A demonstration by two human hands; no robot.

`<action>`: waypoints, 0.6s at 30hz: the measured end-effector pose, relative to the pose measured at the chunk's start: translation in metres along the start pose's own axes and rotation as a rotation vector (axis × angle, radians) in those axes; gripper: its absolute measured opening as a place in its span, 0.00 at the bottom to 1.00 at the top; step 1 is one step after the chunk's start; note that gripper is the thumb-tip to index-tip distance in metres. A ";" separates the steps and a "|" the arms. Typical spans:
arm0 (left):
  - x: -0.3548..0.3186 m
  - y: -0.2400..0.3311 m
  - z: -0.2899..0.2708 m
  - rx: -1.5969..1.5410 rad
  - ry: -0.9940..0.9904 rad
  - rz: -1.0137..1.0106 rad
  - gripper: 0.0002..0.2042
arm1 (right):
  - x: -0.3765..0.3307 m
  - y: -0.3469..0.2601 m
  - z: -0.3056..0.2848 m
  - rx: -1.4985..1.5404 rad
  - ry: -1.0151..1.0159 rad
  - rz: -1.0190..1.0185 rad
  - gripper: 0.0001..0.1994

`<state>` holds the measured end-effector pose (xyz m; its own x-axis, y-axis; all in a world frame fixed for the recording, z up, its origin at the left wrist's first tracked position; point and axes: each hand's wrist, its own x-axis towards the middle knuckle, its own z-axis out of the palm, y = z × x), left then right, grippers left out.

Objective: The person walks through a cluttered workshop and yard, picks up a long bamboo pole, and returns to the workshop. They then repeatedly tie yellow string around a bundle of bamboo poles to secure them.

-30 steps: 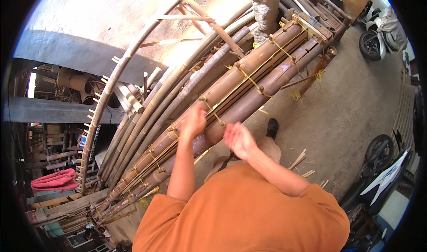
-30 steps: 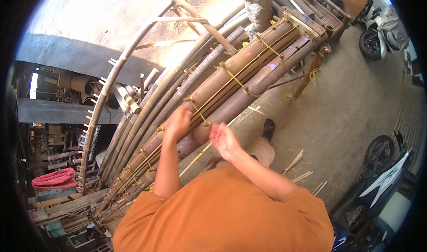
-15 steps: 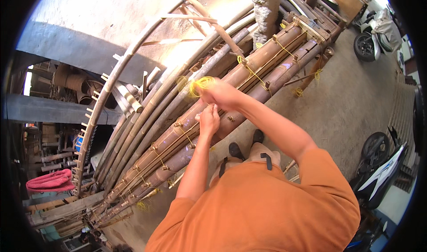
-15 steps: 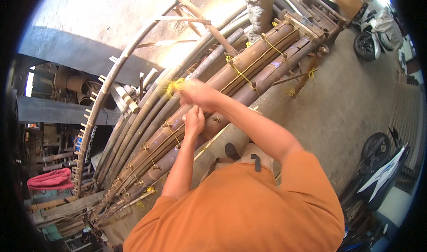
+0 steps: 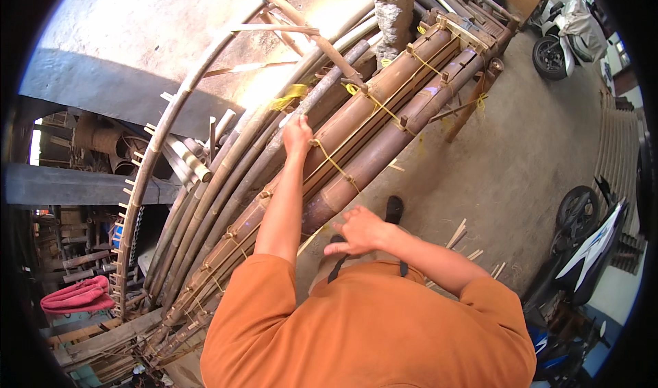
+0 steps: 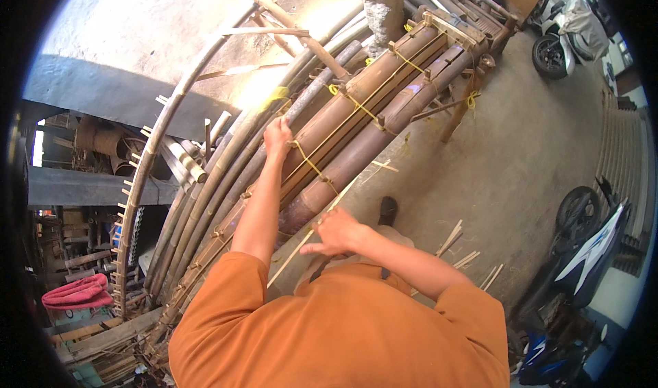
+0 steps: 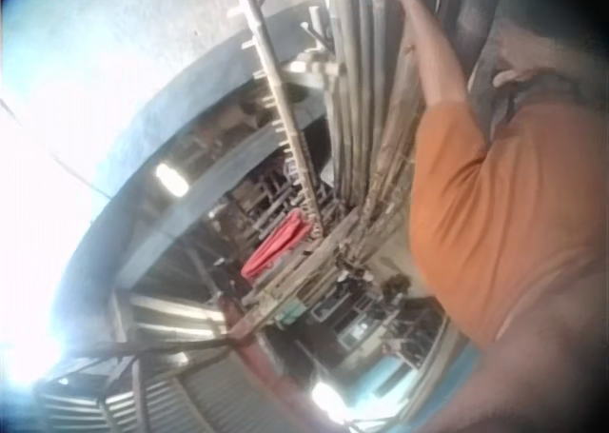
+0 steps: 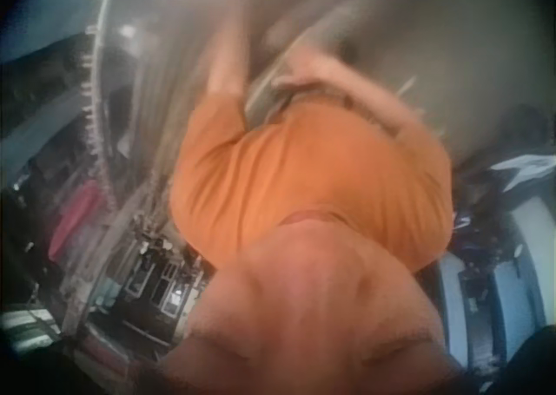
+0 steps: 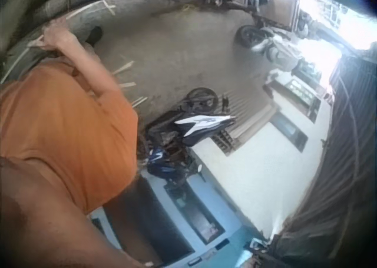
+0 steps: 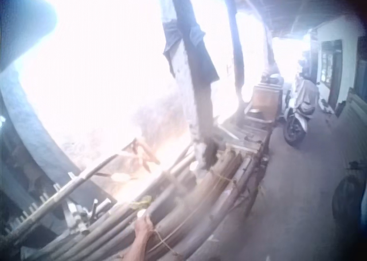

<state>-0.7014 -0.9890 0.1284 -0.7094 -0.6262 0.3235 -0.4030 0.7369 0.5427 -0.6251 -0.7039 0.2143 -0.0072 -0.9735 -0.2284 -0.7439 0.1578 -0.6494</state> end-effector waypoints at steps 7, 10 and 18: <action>0.026 0.063 -0.062 -0.973 -0.199 -0.176 0.11 | 0.041 -0.075 0.111 0.712 0.083 -0.008 0.27; 0.043 0.060 -0.043 -0.354 0.236 0.081 0.12 | 0.052 -0.115 0.126 0.679 0.012 -0.034 0.25; -0.015 0.007 -0.081 -0.009 -0.329 0.073 0.19 | 0.077 -0.076 0.190 1.355 0.282 0.052 0.18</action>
<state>-0.6472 -0.9949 0.1902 -0.8853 -0.4552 0.0952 -0.3402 0.7735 0.5348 -0.4420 -0.7596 0.1078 -0.2689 -0.9362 -0.2264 0.4835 0.0721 -0.8724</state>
